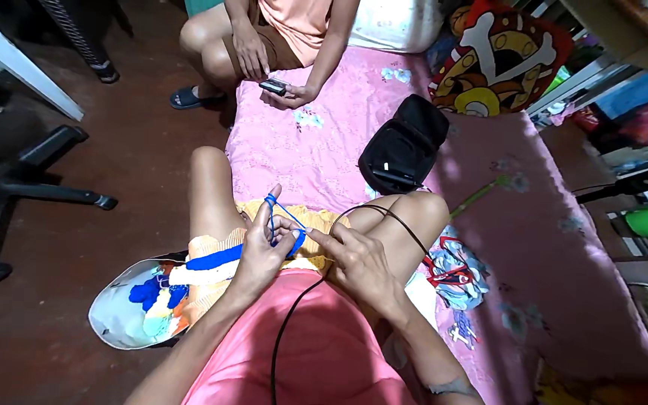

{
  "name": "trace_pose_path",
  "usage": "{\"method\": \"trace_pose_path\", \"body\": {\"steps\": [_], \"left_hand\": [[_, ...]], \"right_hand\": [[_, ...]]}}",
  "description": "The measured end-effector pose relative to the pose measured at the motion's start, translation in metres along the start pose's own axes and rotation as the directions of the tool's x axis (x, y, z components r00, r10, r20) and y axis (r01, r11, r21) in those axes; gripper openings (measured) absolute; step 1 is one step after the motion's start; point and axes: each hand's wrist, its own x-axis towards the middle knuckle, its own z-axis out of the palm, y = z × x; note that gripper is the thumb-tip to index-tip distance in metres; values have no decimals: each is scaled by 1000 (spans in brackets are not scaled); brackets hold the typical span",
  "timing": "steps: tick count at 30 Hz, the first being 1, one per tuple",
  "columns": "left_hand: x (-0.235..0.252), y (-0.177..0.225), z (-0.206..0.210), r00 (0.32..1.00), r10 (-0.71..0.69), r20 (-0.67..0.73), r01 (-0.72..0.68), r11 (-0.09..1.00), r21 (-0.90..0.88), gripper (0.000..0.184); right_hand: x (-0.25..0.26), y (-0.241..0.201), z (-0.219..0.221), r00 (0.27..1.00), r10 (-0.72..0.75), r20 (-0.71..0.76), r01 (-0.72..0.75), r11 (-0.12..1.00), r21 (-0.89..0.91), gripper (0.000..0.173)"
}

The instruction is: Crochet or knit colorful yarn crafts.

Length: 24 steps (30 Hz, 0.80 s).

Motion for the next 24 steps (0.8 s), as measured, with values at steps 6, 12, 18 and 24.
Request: {"method": "trace_pose_path", "body": {"steps": [6,12,18,24], "left_hand": [[-2,-15,16,982,155,-110,-157,988,-12,81],[-1,-20,21,962,243,-127,-254,963,-85,81],[4,0,8,998,63,-23,-66,983,-169,91],[6,0,-2,999,46,-17,-46,999,15,78]], "right_hand": [[-7,-29,22,975,185,-125,-191,981,-36,57],[6,-27,27,877,447,176,-424,549,720,48],[9,-19,38,896,442,34,-280,504,817,46],[3,-9,28,955,47,-292,-67,996,-58,41]]}}
